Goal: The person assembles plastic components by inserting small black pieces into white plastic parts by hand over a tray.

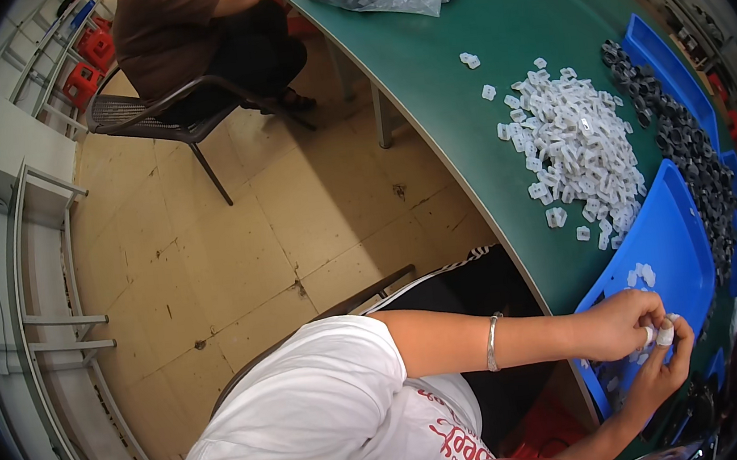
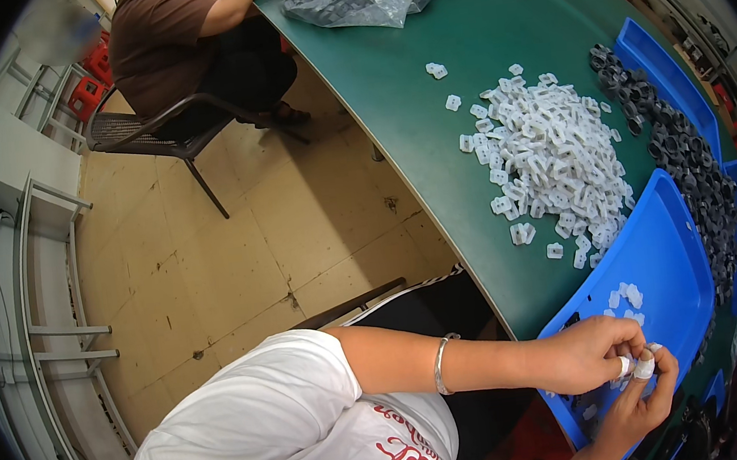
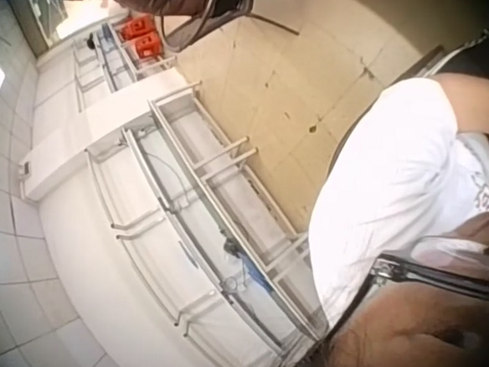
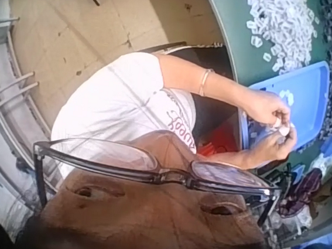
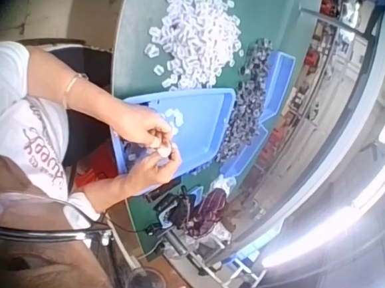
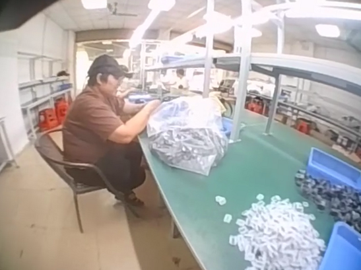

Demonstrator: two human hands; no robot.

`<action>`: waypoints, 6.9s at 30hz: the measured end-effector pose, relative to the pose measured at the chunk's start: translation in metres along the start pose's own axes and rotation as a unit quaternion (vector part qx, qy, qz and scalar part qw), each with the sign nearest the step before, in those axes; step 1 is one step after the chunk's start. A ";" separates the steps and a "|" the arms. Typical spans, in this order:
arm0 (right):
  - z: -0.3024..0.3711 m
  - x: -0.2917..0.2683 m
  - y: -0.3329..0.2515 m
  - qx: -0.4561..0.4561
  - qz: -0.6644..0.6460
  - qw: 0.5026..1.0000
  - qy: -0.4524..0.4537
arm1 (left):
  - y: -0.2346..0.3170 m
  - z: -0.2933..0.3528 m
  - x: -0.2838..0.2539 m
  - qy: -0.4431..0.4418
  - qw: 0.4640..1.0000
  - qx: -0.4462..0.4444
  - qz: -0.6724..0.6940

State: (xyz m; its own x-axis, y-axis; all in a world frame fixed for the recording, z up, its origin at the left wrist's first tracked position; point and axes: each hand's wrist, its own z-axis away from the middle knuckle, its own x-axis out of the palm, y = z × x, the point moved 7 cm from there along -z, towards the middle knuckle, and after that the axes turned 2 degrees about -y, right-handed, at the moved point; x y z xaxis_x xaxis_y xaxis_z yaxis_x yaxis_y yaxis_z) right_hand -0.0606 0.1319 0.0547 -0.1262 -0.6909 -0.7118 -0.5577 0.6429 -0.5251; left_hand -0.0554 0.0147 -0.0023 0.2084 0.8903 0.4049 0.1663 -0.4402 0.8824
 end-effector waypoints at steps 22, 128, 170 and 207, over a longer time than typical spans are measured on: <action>-0.006 -0.010 0.025 0.045 -0.254 0.966 0.027 | -0.017 -0.010 -0.009 0.059 0.997 0.021 0.042; 0.031 0.034 -0.002 0.001 -0.061 0.975 -0.215 | 0.097 0.169 -0.261 0.408 0.833 0.166 -0.335; 0.029 0.041 0.035 0.035 -0.119 0.974 -0.189 | -0.081 0.213 -0.153 0.046 0.879 0.045 -0.472; 0.032 0.016 0.028 0.146 -0.368 0.915 -0.074 | 0.009 -0.033 -0.006 -0.160 0.678 0.140 -0.704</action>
State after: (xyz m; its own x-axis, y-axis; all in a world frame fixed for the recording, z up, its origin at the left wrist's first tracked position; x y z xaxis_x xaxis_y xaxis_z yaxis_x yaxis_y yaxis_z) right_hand -0.0523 0.1498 0.0138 0.3203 -0.9337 -0.1597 -0.2016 0.0975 -0.9746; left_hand -0.0866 0.0093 0.0113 -0.1557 0.3996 -0.9034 0.5847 0.7743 0.2418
